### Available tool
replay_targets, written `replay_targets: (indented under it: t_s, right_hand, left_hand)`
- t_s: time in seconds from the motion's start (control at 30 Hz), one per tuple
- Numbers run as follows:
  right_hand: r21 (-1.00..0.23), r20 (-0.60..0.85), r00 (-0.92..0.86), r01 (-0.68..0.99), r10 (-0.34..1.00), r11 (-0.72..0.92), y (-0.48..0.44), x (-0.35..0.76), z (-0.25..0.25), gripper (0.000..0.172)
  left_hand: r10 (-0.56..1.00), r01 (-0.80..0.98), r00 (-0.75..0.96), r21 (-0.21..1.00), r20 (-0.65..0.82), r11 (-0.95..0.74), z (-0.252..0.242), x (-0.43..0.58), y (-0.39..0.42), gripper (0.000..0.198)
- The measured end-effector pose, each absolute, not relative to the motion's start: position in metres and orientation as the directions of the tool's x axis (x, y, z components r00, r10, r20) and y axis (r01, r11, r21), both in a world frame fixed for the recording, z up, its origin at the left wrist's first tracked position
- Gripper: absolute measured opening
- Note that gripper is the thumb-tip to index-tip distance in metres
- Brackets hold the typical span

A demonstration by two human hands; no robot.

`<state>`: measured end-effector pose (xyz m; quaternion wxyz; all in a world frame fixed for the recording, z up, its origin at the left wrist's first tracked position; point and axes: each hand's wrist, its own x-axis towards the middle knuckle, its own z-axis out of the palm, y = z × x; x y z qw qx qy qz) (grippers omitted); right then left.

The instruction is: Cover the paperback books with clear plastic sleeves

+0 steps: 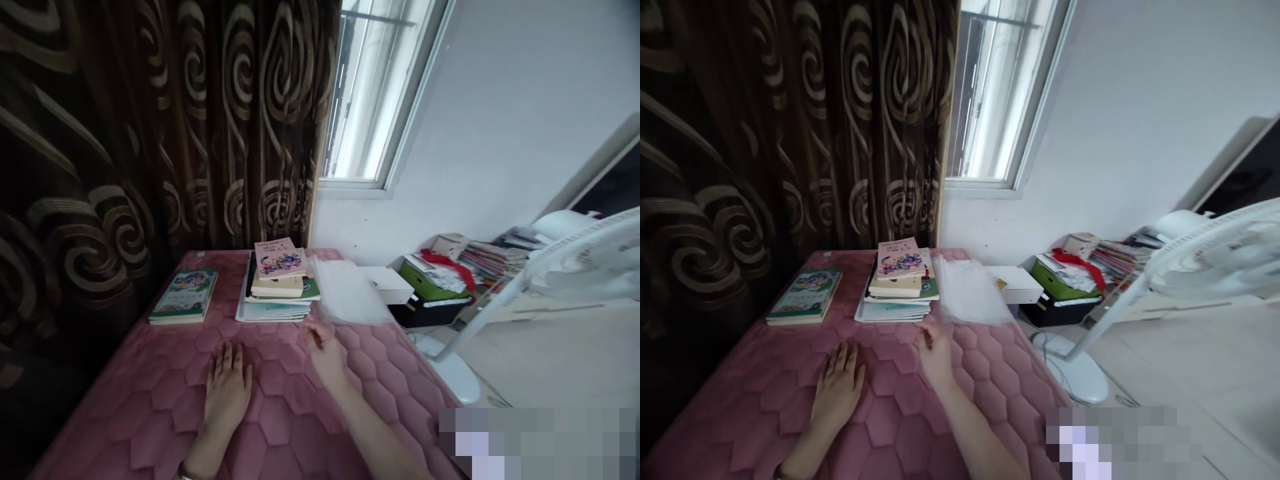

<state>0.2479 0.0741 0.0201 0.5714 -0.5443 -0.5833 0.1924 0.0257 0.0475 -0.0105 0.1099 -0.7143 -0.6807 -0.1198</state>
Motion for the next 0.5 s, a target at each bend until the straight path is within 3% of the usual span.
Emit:
replay_targets:
  t_s: [0.07, 0.13, 0.2, 0.27, 0.37, 0.5]
  right_hand:
    - [-0.845, 0.464, 0.339, 0.446, 0.818, 0.294, 0.089, 0.278, 0.027, 0.03]
    - [-0.808, 0.493, 0.512, 0.57, 0.703, 0.151, 0.102, 0.31, 0.03, 0.032]
    - [-0.724, 0.524, 0.556, 0.69, 0.645, -0.008, 0.111, 0.338, 0.027, 0.035]
    - [-0.639, 0.475, 0.558, 0.75, 0.68, -0.169, 0.115, 0.357, 0.02, 0.042]
    - [-0.54, 0.292, 0.561, 0.765, 0.775, -0.351, 0.113, 0.368, 0.007, 0.061]
    - [-0.481, 0.244, 0.512, 0.801, 0.824, -0.356, 0.108, 0.366, -0.005, 0.06]
  left_hand:
    - [0.937, 0.999, 0.053, -0.016, 0.346, -0.05, -0.011, 0.026, 0.047, 0.051]
    - [0.931, 0.998, 0.061, -0.034, 0.359, -0.053, -0.011, 0.026, 0.046, 0.05]
    - [0.933, 0.997, 0.072, -0.045, 0.352, -0.06, -0.011, 0.026, 0.046, 0.05]
    - [0.939, 0.997, 0.072, -0.048, 0.337, -0.06, -0.009, 0.026, 0.046, 0.051]
    - [0.95, 0.998, 0.061, -0.041, 0.306, -0.051, -0.006, 0.028, 0.045, 0.051]
    - [0.961, 0.999, 0.035, -0.006, 0.275, -0.035, 0.0, 0.03, 0.042, 0.049]
